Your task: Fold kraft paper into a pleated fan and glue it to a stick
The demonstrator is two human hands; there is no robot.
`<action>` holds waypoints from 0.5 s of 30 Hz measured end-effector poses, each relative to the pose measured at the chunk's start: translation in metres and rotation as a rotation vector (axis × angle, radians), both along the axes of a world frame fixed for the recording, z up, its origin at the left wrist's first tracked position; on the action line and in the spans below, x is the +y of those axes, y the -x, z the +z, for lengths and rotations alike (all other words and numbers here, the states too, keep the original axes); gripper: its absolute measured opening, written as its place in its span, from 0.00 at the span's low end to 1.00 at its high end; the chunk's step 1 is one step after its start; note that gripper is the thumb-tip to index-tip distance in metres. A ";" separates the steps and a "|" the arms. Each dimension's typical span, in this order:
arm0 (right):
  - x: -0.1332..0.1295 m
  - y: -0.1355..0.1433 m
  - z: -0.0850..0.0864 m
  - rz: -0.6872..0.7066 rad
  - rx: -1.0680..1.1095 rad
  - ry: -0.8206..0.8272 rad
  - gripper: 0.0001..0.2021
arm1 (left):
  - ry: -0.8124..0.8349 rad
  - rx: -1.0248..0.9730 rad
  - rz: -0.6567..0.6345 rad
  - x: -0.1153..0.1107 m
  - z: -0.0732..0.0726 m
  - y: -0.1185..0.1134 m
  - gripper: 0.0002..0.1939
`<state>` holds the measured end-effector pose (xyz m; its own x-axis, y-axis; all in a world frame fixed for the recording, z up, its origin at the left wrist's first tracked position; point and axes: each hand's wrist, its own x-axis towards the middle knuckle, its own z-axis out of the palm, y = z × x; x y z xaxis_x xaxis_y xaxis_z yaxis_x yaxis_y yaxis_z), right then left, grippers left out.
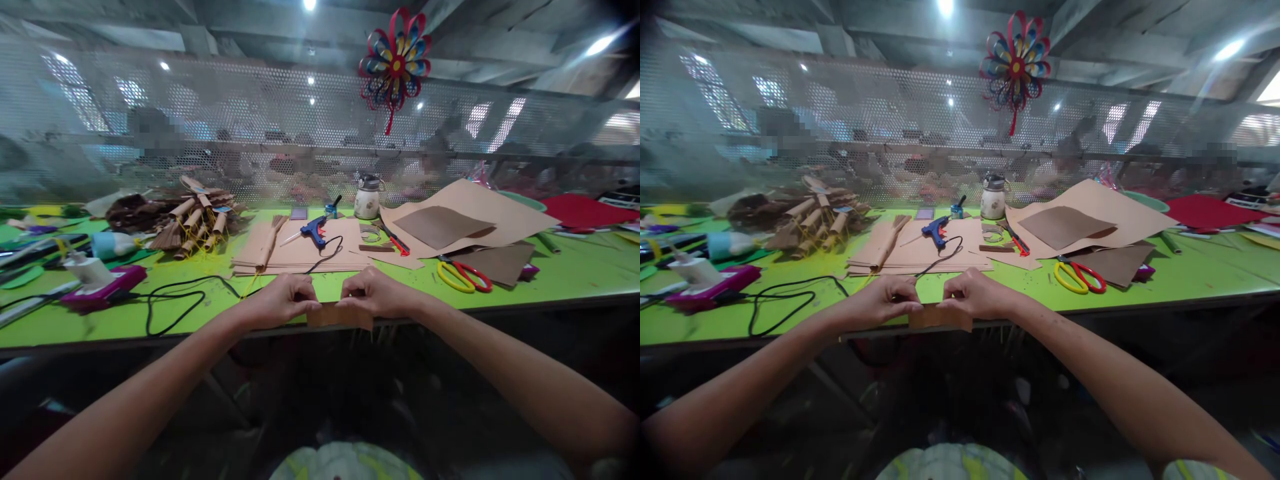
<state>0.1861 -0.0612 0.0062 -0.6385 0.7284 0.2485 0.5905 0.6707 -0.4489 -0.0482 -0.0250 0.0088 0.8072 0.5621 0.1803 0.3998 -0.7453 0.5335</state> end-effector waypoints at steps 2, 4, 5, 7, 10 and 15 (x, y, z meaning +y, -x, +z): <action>0.000 0.000 0.001 -0.014 0.003 0.001 0.12 | 0.024 0.004 0.004 0.001 0.000 0.000 0.13; 0.001 -0.001 0.001 -0.028 0.006 0.006 0.12 | 0.048 0.006 -0.005 0.003 -0.001 0.000 0.13; 0.002 -0.003 0.001 -0.028 0.005 0.012 0.12 | 0.057 0.004 -0.007 0.005 -0.001 0.001 0.13; 0.004 -0.007 0.002 -0.012 0.002 0.026 0.11 | 0.055 -0.006 0.004 0.008 -0.001 0.001 0.11; 0.004 -0.013 0.007 0.021 0.033 -0.036 0.07 | -0.058 -0.046 0.031 0.009 0.003 0.003 0.07; -0.001 -0.011 0.005 -0.020 0.007 -0.441 0.10 | -0.559 -0.095 0.030 -0.003 0.002 0.005 0.10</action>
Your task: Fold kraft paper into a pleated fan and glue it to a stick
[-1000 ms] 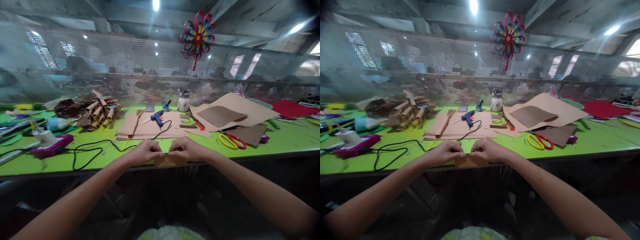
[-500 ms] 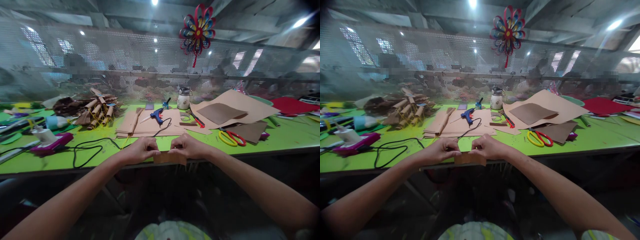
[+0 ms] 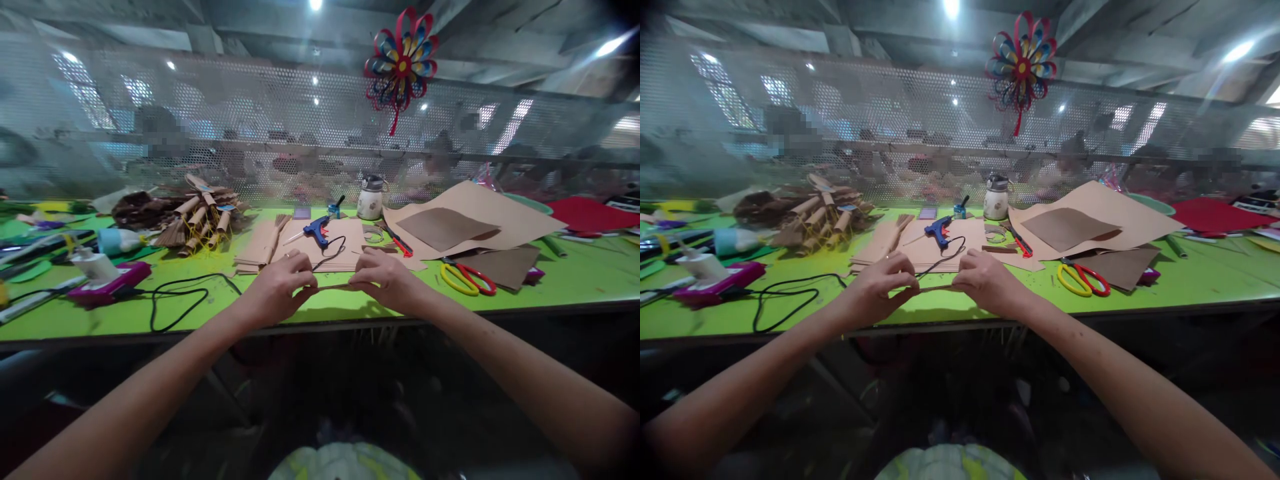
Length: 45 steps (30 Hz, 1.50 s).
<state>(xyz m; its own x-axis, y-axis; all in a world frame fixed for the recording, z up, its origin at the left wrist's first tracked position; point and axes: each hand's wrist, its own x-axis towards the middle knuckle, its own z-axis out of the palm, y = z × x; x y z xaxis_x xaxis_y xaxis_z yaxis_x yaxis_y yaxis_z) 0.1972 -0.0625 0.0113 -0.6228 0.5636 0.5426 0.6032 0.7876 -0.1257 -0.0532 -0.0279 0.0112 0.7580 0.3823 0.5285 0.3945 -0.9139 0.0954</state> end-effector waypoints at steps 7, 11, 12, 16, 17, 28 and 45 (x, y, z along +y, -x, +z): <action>-0.013 0.001 -0.058 -0.012 -0.211 -0.157 0.11 | -0.130 0.205 0.090 -0.019 -0.042 -0.010 0.09; -0.015 -0.006 -0.072 -0.019 -0.203 -0.167 0.11 | -0.151 0.253 0.046 -0.017 -0.055 -0.021 0.08; -0.015 -0.007 -0.071 -0.020 -0.190 -0.162 0.11 | -0.151 0.256 0.037 -0.017 -0.056 -0.023 0.09; -0.014 -0.005 -0.068 -0.011 -0.129 -0.116 0.10 | -0.118 0.232 0.036 -0.015 -0.057 -0.028 0.08; -0.013 -0.003 -0.068 -0.016 -0.108 -0.094 0.10 | -0.108 0.221 0.038 -0.016 -0.057 -0.029 0.09; -0.010 -0.002 -0.066 -0.004 0.133 0.266 0.09 | 0.220 0.135 0.059 -0.013 -0.055 -0.033 0.09; 0.008 -0.009 -0.034 -0.026 -0.017 0.640 0.05 | 0.451 0.230 0.017 0.007 -0.040 -0.023 0.08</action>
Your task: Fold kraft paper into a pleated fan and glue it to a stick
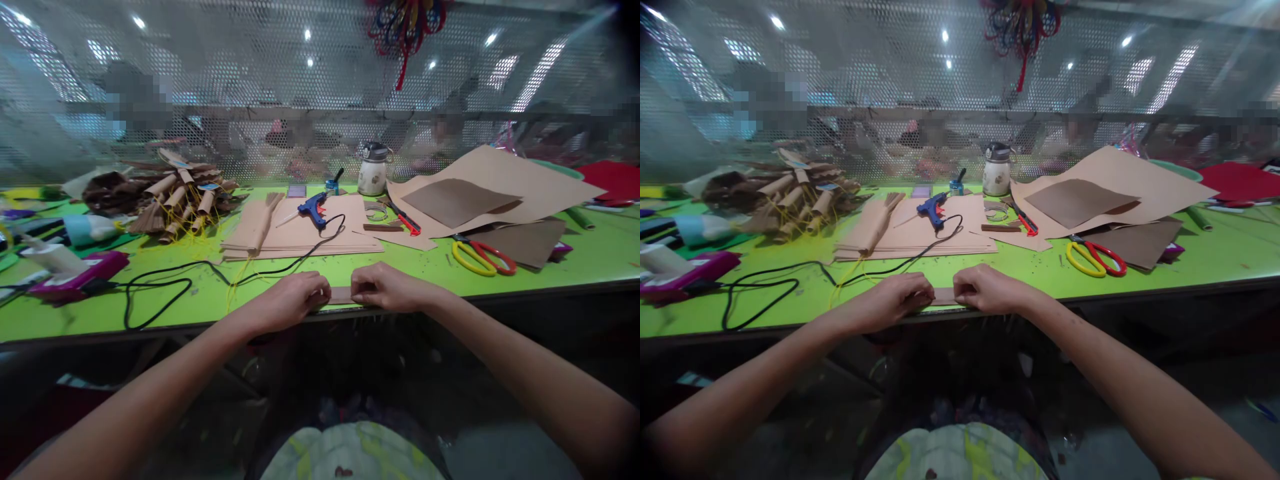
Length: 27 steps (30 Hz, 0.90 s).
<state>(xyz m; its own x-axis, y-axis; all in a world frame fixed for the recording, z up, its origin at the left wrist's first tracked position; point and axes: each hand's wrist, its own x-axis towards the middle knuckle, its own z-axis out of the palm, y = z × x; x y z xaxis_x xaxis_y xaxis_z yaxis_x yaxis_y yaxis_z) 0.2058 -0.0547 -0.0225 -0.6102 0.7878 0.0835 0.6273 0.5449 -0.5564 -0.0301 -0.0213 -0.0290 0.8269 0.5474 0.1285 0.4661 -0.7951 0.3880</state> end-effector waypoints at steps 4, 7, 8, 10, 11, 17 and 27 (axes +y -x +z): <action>-0.001 -0.001 -0.001 0.002 0.007 0.002 0.04 | -0.042 0.031 0.004 0.000 0.001 -0.002 0.09; -0.002 -0.002 -0.003 0.006 0.009 -0.009 0.04 | -0.066 0.051 0.024 -0.001 -0.001 -0.001 0.08; -0.002 -0.003 -0.003 -0.001 0.005 -0.016 0.04 | -0.073 0.054 0.034 -0.001 -0.001 -0.001 0.08; -0.003 -0.003 -0.003 -0.019 -0.003 -0.026 0.04 | -0.076 0.055 0.045 -0.002 -0.002 0.001 0.08; -0.003 -0.003 -0.003 -0.024 -0.004 -0.027 0.04 | -0.071 0.054 0.046 -0.002 -0.002 0.002 0.08; -0.002 -0.001 -0.002 0.003 0.020 0.002 0.05 | -0.041 0.092 0.076 0.001 0.004 0.011 0.09; 0.000 -0.003 -0.001 0.036 -0.031 0.024 0.03 | 0.019 0.147 0.090 0.004 0.014 0.008 0.12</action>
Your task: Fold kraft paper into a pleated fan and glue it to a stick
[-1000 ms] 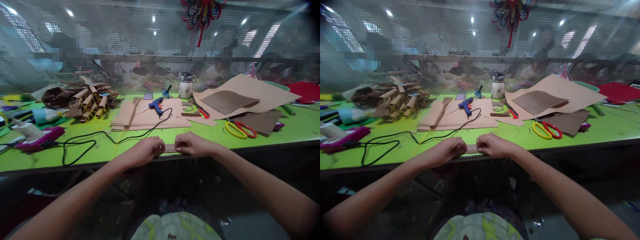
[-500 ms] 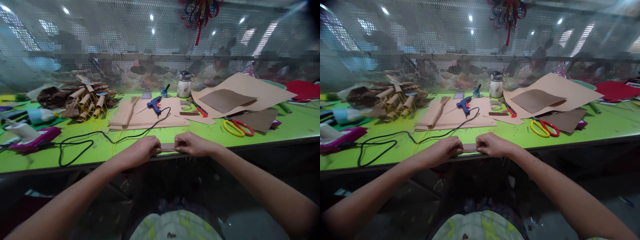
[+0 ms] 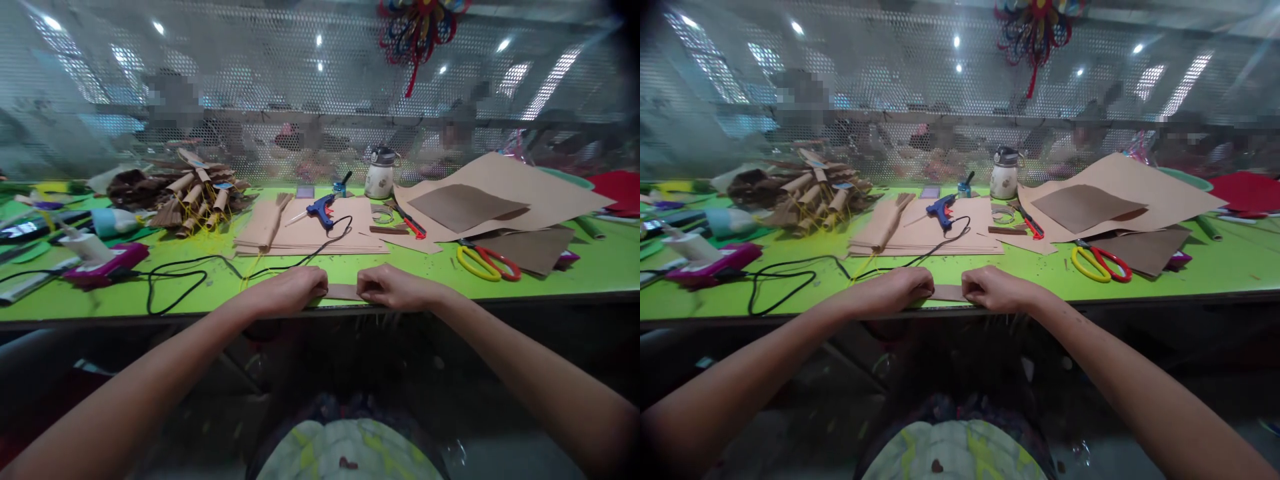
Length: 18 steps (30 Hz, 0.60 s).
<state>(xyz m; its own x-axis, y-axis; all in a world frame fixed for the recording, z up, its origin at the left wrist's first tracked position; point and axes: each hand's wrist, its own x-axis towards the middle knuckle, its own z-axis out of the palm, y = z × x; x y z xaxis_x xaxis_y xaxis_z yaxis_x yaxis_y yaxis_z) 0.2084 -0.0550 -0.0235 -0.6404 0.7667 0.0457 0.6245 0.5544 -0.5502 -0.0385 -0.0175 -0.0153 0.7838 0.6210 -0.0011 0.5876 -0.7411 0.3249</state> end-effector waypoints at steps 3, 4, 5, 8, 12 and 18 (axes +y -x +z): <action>0.002 -0.001 0.000 0.001 -0.017 0.017 0.03 | 0.063 0.056 -0.012 0.005 0.006 -0.002 0.12; 0.002 -0.001 0.000 0.001 -0.019 0.022 0.03 | 0.078 0.075 -0.019 0.006 0.006 -0.002 0.12; 0.002 -0.001 0.000 0.000 -0.018 0.028 0.04 | 0.084 0.089 -0.021 0.007 0.007 -0.002 0.12; 0.002 0.000 0.000 0.000 -0.001 0.036 0.04 | 0.045 0.074 -0.001 0.005 0.004 -0.001 0.12; 0.000 0.000 0.001 -0.013 0.020 0.057 0.03 | -0.015 0.039 -0.003 -0.004 0.001 0.000 0.11; 0.002 0.001 0.003 -0.013 -0.001 0.077 0.03 | -0.004 0.039 0.019 -0.005 0.005 -0.001 0.11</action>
